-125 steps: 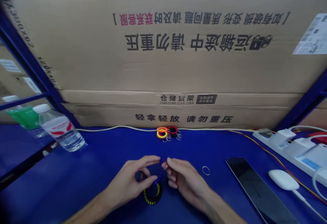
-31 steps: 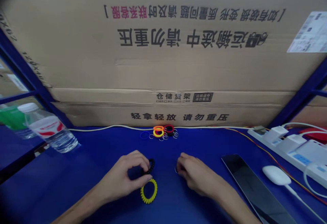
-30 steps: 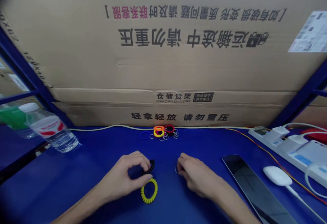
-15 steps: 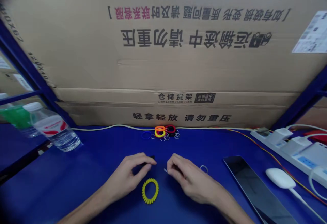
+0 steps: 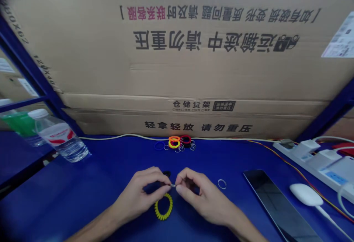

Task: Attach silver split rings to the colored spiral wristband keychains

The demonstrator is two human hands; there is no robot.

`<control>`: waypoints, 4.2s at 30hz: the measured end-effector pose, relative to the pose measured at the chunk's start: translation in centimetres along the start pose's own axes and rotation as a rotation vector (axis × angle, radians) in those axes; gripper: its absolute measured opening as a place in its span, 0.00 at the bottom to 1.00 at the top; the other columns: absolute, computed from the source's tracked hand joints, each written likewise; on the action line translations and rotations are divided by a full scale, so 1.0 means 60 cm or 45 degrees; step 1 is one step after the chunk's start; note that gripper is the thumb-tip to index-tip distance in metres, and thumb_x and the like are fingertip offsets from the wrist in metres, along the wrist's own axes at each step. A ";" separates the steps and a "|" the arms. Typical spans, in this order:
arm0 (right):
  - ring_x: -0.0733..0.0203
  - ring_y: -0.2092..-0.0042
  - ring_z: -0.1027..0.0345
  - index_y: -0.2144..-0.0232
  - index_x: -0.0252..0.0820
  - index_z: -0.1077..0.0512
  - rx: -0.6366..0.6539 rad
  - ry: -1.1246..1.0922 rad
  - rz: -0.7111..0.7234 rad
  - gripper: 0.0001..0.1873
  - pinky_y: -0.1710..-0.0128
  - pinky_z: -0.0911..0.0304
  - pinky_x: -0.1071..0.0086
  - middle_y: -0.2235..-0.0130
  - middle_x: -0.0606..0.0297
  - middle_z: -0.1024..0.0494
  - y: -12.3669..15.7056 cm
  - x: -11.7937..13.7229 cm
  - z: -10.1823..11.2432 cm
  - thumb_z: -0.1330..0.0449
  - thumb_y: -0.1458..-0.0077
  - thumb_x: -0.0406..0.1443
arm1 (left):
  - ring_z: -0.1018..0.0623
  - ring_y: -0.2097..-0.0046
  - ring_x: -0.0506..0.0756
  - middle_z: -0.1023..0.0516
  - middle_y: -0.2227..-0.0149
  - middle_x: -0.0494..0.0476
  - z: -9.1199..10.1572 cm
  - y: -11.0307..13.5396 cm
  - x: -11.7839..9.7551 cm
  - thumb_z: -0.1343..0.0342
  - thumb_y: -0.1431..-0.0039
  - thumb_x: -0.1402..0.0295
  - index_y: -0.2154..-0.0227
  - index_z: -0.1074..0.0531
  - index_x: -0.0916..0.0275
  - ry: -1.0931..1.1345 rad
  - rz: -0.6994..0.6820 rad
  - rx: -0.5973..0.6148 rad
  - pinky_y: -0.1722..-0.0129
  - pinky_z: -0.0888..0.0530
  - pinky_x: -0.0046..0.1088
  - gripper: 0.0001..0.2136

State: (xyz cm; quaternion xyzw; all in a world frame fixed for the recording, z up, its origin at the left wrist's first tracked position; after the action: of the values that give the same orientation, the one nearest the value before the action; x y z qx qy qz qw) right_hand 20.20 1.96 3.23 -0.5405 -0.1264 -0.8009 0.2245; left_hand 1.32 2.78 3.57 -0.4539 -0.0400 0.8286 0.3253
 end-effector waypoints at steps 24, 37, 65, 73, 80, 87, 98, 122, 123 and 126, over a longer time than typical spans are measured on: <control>0.71 0.79 0.42 0.74 0.37 0.32 -0.064 -0.864 -0.310 0.18 0.80 0.42 0.75 0.77 0.69 0.31 -0.018 -0.048 -0.036 0.41 0.42 0.46 | 0.28 0.64 0.53 0.24 0.65 0.55 -0.006 0.008 0.003 0.48 0.35 0.72 0.59 0.24 0.59 -0.418 -0.302 -0.082 0.62 0.31 0.29 0.08; 0.71 0.77 0.34 0.72 0.35 0.28 -0.160 -1.206 -0.388 0.10 0.78 0.37 0.80 0.74 0.66 0.25 -0.015 -0.049 -0.011 0.35 0.45 0.37 | 0.22 0.61 0.52 0.20 0.61 0.53 0.002 0.000 -0.002 0.53 0.36 0.74 0.50 0.25 0.56 0.071 0.107 0.075 0.57 0.28 0.27 0.16; 0.67 0.74 0.30 0.71 0.36 0.27 -0.214 -1.015 -0.236 0.12 0.72 0.34 0.73 0.72 0.61 0.21 -0.018 -0.044 -0.033 0.35 0.46 0.41 | 0.22 0.71 0.49 0.20 0.67 0.51 -0.017 0.005 0.011 0.46 0.41 0.73 0.55 0.30 0.59 0.109 0.254 -0.004 0.69 0.27 0.21 0.11; 0.61 0.72 0.30 0.73 0.38 0.23 -0.325 -0.616 -0.089 0.13 0.68 0.35 0.67 0.75 0.63 0.22 -0.020 -0.055 -0.027 0.34 0.49 0.43 | 0.20 0.68 0.51 0.21 0.57 0.57 -0.016 0.003 0.023 0.44 0.42 0.68 0.58 0.29 0.61 0.367 0.453 -0.015 0.66 0.24 0.24 0.09; 0.65 0.73 0.35 0.72 0.37 0.23 -0.218 -0.916 -0.177 0.10 0.68 0.38 0.70 0.76 0.67 0.26 -0.021 -0.052 -0.032 0.31 0.52 0.39 | 0.21 0.70 0.49 0.21 0.59 0.54 -0.015 0.003 0.021 0.44 0.42 0.71 0.58 0.28 0.60 0.231 0.340 -0.043 0.67 0.26 0.22 0.10; 0.64 0.70 0.32 0.73 0.36 0.25 -0.181 -1.046 -0.193 0.09 0.65 0.37 0.69 0.74 0.64 0.23 -0.020 -0.055 -0.034 0.31 0.51 0.37 | 0.22 0.71 0.49 0.20 0.64 0.52 -0.014 0.004 0.016 0.44 0.42 0.72 0.57 0.28 0.60 0.196 0.312 -0.040 0.68 0.27 0.21 0.10; 0.66 0.70 0.33 0.72 0.39 0.27 -0.110 -0.950 -0.119 0.10 0.66 0.39 0.70 0.71 0.69 0.26 -0.023 -0.057 -0.033 0.29 0.55 0.34 | 0.22 0.71 0.48 0.21 0.59 0.56 -0.018 0.003 0.020 0.43 0.44 0.71 0.59 0.28 0.62 0.378 0.444 -0.026 0.69 0.26 0.21 0.09; 0.65 0.71 0.41 0.72 0.35 0.23 -0.089 -1.001 -0.151 0.16 0.69 0.45 0.69 0.71 0.63 0.29 -0.022 -0.058 -0.039 0.42 0.40 0.42 | 0.26 0.74 0.48 0.22 0.69 0.50 -0.015 0.006 0.005 0.45 0.44 0.75 0.57 0.29 0.59 0.154 0.262 -0.002 0.70 0.29 0.20 0.12; 0.65 0.71 0.41 0.72 0.35 0.23 -0.078 -1.048 -0.168 0.16 0.70 0.45 0.69 0.72 0.63 0.29 -0.022 -0.060 -0.040 0.41 0.40 0.41 | 0.26 0.73 0.48 0.22 0.71 0.48 -0.015 0.007 0.002 0.45 0.43 0.75 0.56 0.28 0.58 0.108 0.225 -0.002 0.69 0.29 0.20 0.12; 0.66 0.72 0.44 0.72 0.36 0.24 -0.092 -1.076 -0.149 0.10 0.72 0.46 0.70 0.71 0.64 0.30 -0.023 -0.063 -0.038 0.37 0.44 0.38 | 0.25 0.73 0.48 0.21 0.69 0.50 -0.014 0.006 0.005 0.45 0.42 0.73 0.57 0.28 0.58 0.119 0.265 -0.023 0.69 0.29 0.20 0.11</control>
State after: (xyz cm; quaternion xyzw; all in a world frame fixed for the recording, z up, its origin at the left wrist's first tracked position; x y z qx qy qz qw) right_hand 18.86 2.95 -1.05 -0.8206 -0.2095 -0.5243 0.0880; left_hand 1.69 2.48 2.71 -0.4968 0.0150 0.8354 0.2348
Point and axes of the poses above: each hand's wrist, its own y-axis away from the middle knuckle, its own z-axis out of the back of the hand, x = y × z, the point moved 3 cm from there along -y, towards the middle knuckle
